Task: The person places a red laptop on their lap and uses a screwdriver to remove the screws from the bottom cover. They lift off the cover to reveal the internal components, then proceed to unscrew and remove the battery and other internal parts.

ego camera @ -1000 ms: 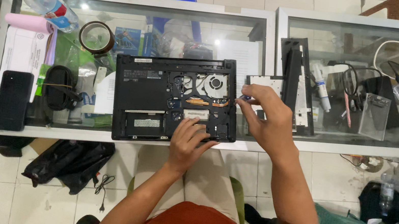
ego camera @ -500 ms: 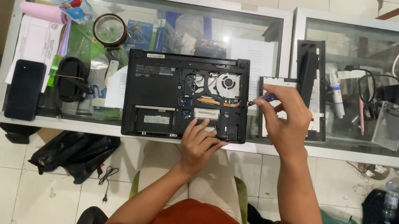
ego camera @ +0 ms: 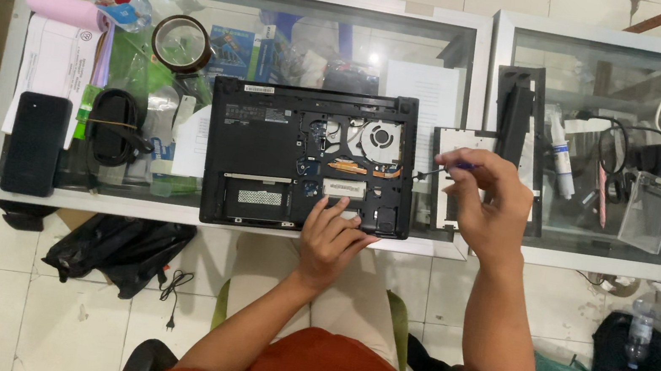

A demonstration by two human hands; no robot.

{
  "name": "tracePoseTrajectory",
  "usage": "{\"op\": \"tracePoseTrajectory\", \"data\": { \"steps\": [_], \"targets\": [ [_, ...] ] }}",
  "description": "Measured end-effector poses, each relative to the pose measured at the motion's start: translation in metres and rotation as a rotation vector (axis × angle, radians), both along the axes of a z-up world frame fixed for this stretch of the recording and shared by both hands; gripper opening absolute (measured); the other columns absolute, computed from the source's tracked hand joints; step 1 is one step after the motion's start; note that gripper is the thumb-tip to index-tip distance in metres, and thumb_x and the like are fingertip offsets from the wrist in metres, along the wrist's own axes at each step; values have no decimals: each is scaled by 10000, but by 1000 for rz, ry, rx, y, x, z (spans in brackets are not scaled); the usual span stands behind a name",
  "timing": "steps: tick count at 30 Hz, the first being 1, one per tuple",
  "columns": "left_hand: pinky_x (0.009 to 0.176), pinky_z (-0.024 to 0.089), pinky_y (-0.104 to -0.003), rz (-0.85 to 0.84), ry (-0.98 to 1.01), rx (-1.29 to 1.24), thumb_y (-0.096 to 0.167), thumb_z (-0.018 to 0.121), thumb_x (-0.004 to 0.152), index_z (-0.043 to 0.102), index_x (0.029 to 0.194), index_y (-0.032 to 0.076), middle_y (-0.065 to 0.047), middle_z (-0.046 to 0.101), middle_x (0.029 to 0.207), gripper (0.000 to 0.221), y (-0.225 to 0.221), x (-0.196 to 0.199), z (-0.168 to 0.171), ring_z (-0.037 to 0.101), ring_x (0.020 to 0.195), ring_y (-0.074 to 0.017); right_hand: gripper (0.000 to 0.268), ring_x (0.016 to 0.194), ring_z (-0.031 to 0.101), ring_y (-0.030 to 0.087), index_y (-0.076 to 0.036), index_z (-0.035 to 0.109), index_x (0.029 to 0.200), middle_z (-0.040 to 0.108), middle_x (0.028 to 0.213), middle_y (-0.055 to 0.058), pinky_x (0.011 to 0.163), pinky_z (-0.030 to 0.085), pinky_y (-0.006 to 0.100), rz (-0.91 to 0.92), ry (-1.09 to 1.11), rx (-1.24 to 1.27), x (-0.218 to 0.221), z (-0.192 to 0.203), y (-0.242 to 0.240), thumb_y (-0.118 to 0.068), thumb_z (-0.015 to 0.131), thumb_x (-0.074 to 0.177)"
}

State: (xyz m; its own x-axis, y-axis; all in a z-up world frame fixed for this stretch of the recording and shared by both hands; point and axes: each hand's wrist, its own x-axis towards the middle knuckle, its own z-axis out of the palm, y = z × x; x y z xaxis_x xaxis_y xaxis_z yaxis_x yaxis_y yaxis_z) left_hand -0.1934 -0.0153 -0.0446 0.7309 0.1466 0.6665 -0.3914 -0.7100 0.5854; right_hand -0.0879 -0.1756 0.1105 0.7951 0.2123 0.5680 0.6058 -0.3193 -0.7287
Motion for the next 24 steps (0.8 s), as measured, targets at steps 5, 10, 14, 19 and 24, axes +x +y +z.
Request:
{"op": "tracePoseTrajectory", "data": {
  "steps": [5, 10, 14, 19, 24],
  "targets": [
    [988, 475, -501, 5, -14, 13, 308, 862, 693, 673, 670, 161, 11, 683, 746, 241, 0, 0, 0, 691, 1018, -280, 177, 739, 716, 320, 48, 593, 998, 710, 872, 171, 536, 577, 331, -13, -44, -46, 4, -11, -10, 18, 711, 870],
    [1001, 467, -493, 12, -9, 14, 316, 862, 692, 674, 666, 165, 11, 688, 752, 243, 0, 0, -1, 688, 1030, -273, 138, 745, 710, 342, 58, 553, 1038, 694, 885, 208, 510, 567, 328, -3, -24, -7, 4, -10, -10, 13, 625, 929],
    [1003, 464, -491, 9, -9, 11, 309, 856, 700, 676, 670, 164, 12, 692, 753, 234, 0, 0, -3, 688, 1031, -272, 122, 776, 706, 363, 58, 520, 1072, 689, 935, 237, 532, 576, 353, 22, 12, 33, 2, -8, -9, 16, 545, 960],
    [999, 465, -496, 1, -1, 18, 291, 869, 677, 682, 673, 157, 1, 692, 748, 230, 1, -1, -3, 688, 1025, -278, 111, 779, 707, 350, 47, 472, 1087, 676, 995, 255, 520, 578, 327, 38, 71, 56, 2, -10, -9, -1, 459, 988],
    [1011, 457, -490, 10, 18, 36, 313, 851, 705, 685, 675, 170, 10, 701, 768, 221, 0, -1, -6, 680, 1051, -270, 113, 768, 711, 349, 48, 472, 1071, 678, 994, 254, 513, 580, 319, 22, 64, 52, 3, -11, -8, -23, 456, 984]
  ]
}}
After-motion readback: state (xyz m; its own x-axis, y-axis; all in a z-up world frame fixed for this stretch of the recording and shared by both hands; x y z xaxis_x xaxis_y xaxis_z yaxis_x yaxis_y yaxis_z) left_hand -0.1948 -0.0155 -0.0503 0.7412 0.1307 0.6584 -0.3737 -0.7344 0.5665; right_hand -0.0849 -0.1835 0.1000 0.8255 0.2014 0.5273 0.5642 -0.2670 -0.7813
